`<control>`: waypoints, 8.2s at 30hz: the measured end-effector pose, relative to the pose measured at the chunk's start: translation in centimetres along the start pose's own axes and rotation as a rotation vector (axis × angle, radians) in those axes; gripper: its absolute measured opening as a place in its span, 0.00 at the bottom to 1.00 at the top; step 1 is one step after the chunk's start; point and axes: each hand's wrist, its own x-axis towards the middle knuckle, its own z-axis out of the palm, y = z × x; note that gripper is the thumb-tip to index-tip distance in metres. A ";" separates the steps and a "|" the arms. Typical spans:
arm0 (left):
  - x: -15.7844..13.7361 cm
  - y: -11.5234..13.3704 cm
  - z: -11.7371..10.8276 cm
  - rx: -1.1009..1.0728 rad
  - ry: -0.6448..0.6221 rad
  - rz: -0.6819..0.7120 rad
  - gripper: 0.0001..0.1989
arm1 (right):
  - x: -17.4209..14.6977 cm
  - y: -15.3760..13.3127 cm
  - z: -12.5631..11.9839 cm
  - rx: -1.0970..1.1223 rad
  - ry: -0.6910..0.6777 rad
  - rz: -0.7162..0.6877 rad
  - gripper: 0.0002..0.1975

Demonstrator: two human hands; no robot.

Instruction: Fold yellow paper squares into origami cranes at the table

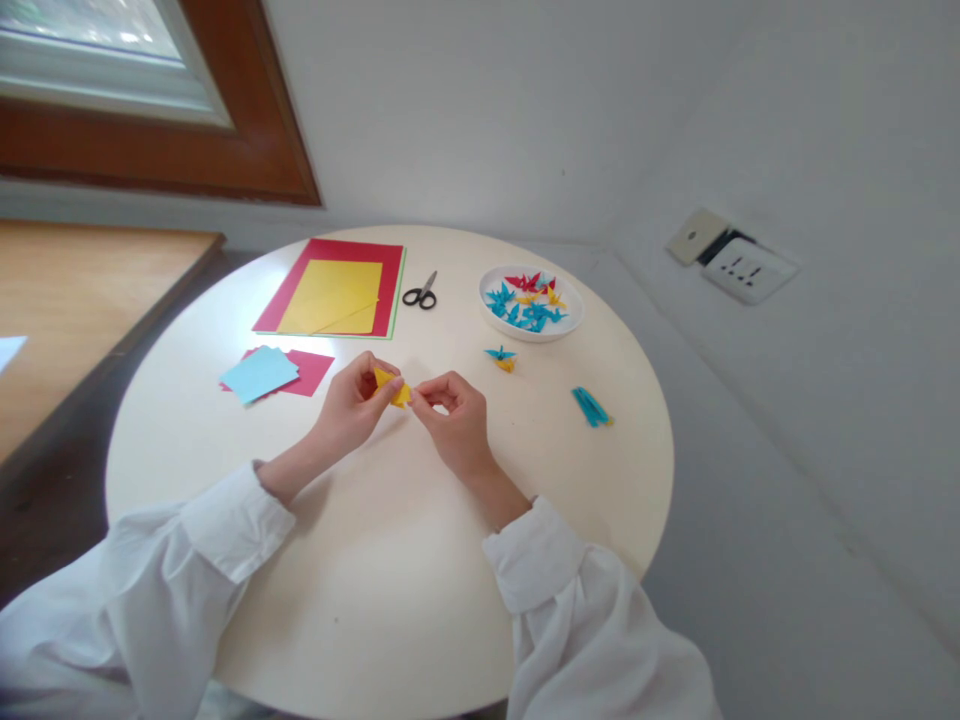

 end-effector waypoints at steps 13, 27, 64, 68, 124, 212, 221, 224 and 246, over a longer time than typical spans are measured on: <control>0.2 -0.2 -0.1 -0.037 0.057 -0.016 0.08 | 0.3 0.0 0.2 0.117 -0.016 0.053 0.13; 0.1 0.4 -0.1 0.023 0.034 0.034 0.07 | 0.3 0.1 0.0 0.031 -0.082 0.103 0.18; 0.9 0.5 -1.5 -0.133 -0.178 -0.286 0.13 | 0.6 0.5 -0.3 0.043 -0.044 0.174 0.16; 0.6 0.7 -1.2 -0.190 -0.167 -0.304 0.15 | 0.5 0.4 -0.1 -0.040 -0.058 0.146 0.15; 0.0 -1.4 -0.2 -0.210 -0.093 -0.318 0.15 | 0.6 0.6 -0.6 -0.150 -0.074 0.067 0.16; -0.3 -1.0 -0.3 0.013 -0.015 -0.090 0.11 | 0.4 0.5 -0.5 -0.468 0.023 -0.265 0.04; -0.3 -0.9 0.2 -0.101 0.039 -0.134 0.05 | 0.3 0.6 -0.4 -0.539 0.030 -0.372 0.03; -0.4 -1.0 0.5 -0.059 0.074 -0.087 0.04 | 0.4 0.7 -0.3 -0.584 0.024 -0.441 0.03; -0.8 -0.7 0.5 0.113 0.086 -0.001 0.06 | 0.7 1.0 -0.5 -0.780 0.037 -0.544 0.05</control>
